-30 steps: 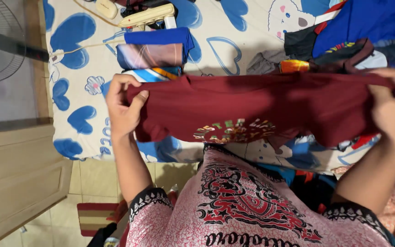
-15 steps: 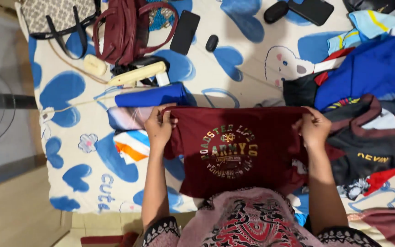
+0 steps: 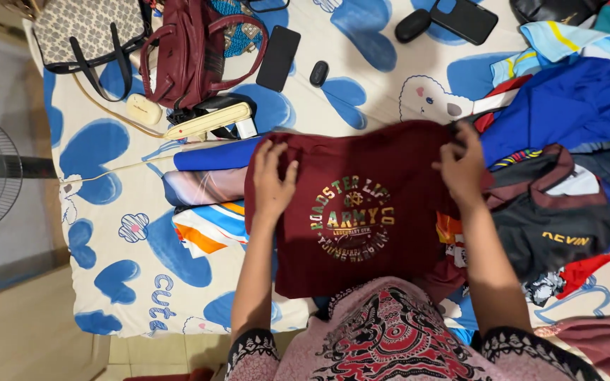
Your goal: The person folds a maroon t-shirt on a bed by laying it flat, smoothing it out, and folding the sides and sleeves inward until it is a compact rectangle.
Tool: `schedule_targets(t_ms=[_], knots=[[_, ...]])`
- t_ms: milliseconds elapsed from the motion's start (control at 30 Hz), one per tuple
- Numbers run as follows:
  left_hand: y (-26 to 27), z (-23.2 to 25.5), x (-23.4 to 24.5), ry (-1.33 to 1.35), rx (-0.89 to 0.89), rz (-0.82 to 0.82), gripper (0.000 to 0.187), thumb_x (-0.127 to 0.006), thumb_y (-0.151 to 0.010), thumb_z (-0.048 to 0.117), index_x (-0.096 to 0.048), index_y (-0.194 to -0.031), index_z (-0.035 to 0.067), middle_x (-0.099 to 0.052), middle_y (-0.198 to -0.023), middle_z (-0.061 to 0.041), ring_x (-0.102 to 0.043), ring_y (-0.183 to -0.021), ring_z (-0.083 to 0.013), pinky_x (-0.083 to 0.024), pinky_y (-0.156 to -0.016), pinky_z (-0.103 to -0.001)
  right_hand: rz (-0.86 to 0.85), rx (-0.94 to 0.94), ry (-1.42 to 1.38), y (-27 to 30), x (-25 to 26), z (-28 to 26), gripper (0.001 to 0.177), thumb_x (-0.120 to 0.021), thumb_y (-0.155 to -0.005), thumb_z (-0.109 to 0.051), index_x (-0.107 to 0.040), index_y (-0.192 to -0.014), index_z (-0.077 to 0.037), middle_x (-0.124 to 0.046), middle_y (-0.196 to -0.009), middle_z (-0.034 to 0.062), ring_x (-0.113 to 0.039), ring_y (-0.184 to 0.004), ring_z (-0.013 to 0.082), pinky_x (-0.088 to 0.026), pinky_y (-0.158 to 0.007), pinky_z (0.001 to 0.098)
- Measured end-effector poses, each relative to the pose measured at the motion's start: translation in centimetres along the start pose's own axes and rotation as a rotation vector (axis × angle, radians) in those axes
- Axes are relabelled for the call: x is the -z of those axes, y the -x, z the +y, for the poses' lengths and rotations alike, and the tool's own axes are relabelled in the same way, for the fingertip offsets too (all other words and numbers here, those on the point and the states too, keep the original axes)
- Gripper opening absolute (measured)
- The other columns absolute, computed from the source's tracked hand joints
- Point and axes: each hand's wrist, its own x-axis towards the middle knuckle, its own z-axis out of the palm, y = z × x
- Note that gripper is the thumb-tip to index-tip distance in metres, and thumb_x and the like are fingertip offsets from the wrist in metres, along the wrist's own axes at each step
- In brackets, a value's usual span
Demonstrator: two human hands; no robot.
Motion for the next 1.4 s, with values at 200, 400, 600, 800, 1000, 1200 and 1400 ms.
schedule_targets(t_ms=[200,400,600,800,1000,1200,1400], knots=[[9.0,-0.7,-2.8,0.205,0.136,-0.377,0.019,-0.072,-0.091,0.016,-0.070,-0.108,0.007,-0.073,-0.110,-0.014,-0.072,-0.103,-0.0322,-0.057,-0.090,-0.040,-0.217,-0.008,0.197,9.7,2.3,6.2,0.021,-0.065,-0.096,-0.007,-0.070,-0.117,-0.007,-0.067,-0.080,0.0039,-0.065,-0.065,0.0125,-0.052,-0.057,0.0277],[22.1,-3.7,-4.1,-0.069,0.368,-0.562,0.017,-0.073,-0.088,0.025,-0.073,-0.096,0.010,-0.075,-0.098,-0.012,-0.070,-0.093,-0.0351,-0.056,-0.079,-0.045,-0.244,-0.418,0.473,21.9,5.3,11.8,0.023,-0.071,-0.092,-0.028,-0.068,-0.093,-0.005,-0.072,-0.072,0.0149,-0.070,-0.055,0.0230,-0.055,-0.056,0.0361],[31.4,-4.3,-2.5,-0.427,0.507,-0.404,0.029,-0.079,-0.080,0.031,-0.068,-0.103,0.017,-0.063,-0.118,-0.013,-0.060,-0.113,-0.0364,-0.052,-0.090,-0.048,-0.107,-0.205,0.793,29.2,8.6,13.6,0.051,-0.082,-0.078,-0.035,-0.058,-0.106,0.000,-0.071,-0.096,0.0249,-0.069,-0.091,0.0433,-0.053,-0.080,0.0484],[33.1,-2.4,-0.5,-0.489,0.781,-0.177,0.111,-0.092,-0.064,0.051,-0.031,-0.146,0.008,-0.038,-0.139,-0.022,-0.041,-0.125,-0.0427,-0.042,-0.094,-0.060,-0.031,-0.020,0.613,30.2,9.0,13.7,0.067,-0.087,-0.070,-0.033,-0.054,-0.118,0.002,-0.069,-0.107,0.0276,-0.067,-0.100,0.0448,-0.053,-0.083,0.0490],[32.7,-3.5,-0.8,-0.450,0.846,-0.178,0.106,-0.094,-0.060,0.057,-0.042,-0.140,0.012,-0.037,-0.146,-0.018,-0.039,-0.132,-0.0403,-0.041,-0.101,-0.057,-0.099,-0.080,0.419,30.0,9.3,13.5,0.053,-0.087,-0.071,-0.019,-0.060,-0.112,-0.002,-0.068,-0.105,0.0185,-0.068,-0.097,0.0337,-0.057,-0.080,0.0438],[32.9,-4.2,-1.7,-0.483,0.925,-0.316,0.070,-0.088,-0.066,0.058,-0.072,-0.122,0.020,-0.042,-0.140,-0.012,-0.039,-0.130,-0.0356,-0.038,-0.103,-0.058,-0.201,0.001,0.250,31.3,9.5,13.4,0.038,-0.078,-0.070,-0.004,-0.071,-0.108,-0.007,-0.070,-0.099,0.0113,-0.070,-0.091,0.0207,-0.057,-0.080,0.0333],[33.5,-4.8,-2.3,-0.484,0.851,-0.304,0.066,-0.084,-0.071,0.061,-0.074,-0.121,0.018,-0.045,-0.138,-0.013,-0.040,-0.129,-0.0361,-0.036,-0.103,-0.060,-0.388,-0.054,0.276,31.3,9.8,13.6,0.026,-0.081,-0.080,-0.016,-0.078,-0.105,-0.010,-0.075,-0.095,0.0019,-0.070,-0.090,0.0168,-0.055,-0.083,0.0305]])
